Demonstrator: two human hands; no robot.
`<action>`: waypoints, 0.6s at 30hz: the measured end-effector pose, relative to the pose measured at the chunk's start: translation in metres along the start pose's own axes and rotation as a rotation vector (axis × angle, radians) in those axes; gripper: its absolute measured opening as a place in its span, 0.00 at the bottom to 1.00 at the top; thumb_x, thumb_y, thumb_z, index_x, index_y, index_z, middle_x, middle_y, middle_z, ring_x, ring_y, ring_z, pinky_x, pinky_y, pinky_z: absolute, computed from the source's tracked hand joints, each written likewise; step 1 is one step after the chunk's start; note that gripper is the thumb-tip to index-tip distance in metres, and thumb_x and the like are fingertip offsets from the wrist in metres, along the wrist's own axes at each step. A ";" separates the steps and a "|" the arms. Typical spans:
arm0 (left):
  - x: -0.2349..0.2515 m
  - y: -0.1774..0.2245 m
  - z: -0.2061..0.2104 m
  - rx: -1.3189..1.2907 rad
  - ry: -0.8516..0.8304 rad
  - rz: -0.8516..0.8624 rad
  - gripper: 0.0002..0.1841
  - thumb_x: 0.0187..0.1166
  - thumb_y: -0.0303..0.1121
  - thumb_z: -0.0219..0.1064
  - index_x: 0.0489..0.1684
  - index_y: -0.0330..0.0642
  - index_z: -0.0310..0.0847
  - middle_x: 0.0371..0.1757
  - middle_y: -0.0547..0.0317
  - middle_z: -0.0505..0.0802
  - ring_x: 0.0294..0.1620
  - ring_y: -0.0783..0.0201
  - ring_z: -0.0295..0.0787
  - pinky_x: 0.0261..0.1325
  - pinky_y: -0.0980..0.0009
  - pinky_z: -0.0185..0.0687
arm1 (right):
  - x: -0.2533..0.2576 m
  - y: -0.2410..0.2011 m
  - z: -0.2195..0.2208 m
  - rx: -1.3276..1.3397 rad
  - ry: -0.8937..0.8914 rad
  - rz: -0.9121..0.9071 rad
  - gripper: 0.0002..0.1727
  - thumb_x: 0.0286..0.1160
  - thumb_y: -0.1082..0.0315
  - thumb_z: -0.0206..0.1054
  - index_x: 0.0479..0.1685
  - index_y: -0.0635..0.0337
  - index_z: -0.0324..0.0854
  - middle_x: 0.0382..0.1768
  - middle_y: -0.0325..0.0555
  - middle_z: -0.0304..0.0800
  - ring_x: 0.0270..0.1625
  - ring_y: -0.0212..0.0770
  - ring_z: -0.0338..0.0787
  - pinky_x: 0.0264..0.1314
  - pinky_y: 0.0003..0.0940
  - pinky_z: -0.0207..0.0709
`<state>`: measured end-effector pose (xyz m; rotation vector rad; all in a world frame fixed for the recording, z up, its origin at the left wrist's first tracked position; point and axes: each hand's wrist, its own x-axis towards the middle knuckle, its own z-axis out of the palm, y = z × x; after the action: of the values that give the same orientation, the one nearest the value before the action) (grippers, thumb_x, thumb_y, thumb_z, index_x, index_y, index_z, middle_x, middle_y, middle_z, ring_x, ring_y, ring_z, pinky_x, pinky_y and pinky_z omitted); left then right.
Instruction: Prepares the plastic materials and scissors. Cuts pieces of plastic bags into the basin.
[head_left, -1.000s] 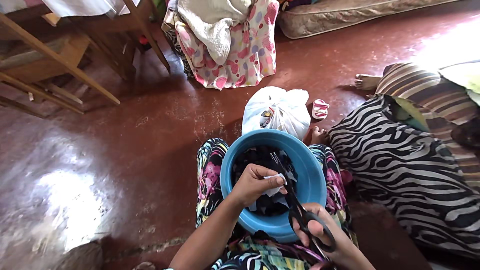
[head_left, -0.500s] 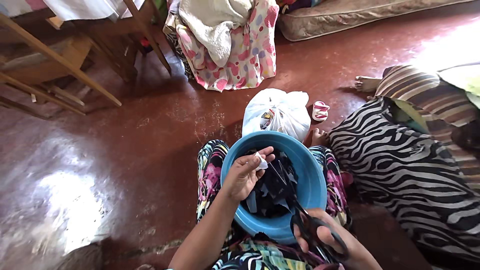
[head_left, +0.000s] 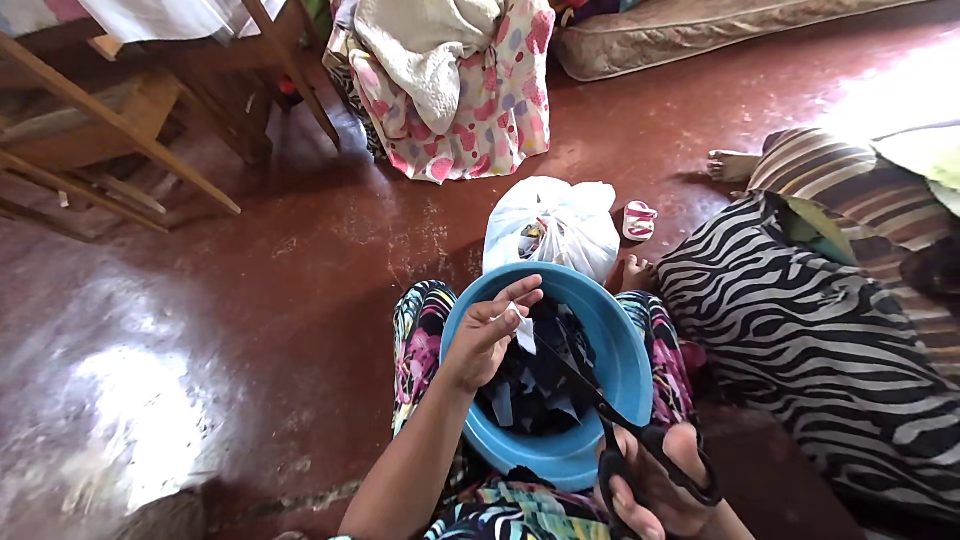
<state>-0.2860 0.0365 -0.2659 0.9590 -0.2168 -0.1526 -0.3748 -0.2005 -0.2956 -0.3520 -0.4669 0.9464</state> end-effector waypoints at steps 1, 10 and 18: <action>0.001 0.000 -0.001 -0.016 0.003 0.003 0.07 0.74 0.42 0.76 0.29 0.54 0.96 0.69 0.59 0.91 0.73 0.66 0.85 0.67 0.69 0.83 | 0.000 0.000 -0.001 -0.004 -0.009 -0.005 0.39 0.73 0.23 0.52 0.58 0.44 0.90 0.41 0.31 0.96 0.39 0.22 0.93 0.41 0.15 0.83; 0.001 -0.002 0.000 -0.106 -0.090 -0.022 0.09 0.74 0.45 0.76 0.27 0.57 0.96 0.69 0.59 0.92 0.74 0.66 0.85 0.68 0.70 0.82 | 0.003 -0.003 0.004 -0.075 0.120 -0.011 0.30 0.76 0.32 0.61 0.51 0.47 0.92 0.37 0.31 0.95 0.35 0.20 0.91 0.38 0.13 0.82; 0.001 -0.003 -0.004 -0.109 -0.176 -0.002 0.07 0.75 0.45 0.74 0.31 0.59 0.98 0.65 0.63 0.94 0.72 0.68 0.86 0.69 0.71 0.82 | 0.000 0.000 0.001 -0.016 0.089 -0.015 0.30 0.76 0.32 0.61 0.53 0.47 0.91 0.37 0.31 0.96 0.34 0.21 0.92 0.37 0.13 0.82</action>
<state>-0.2843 0.0377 -0.2705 0.8375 -0.3660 -0.2483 -0.3751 -0.2007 -0.2951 -0.4033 -0.3953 0.9085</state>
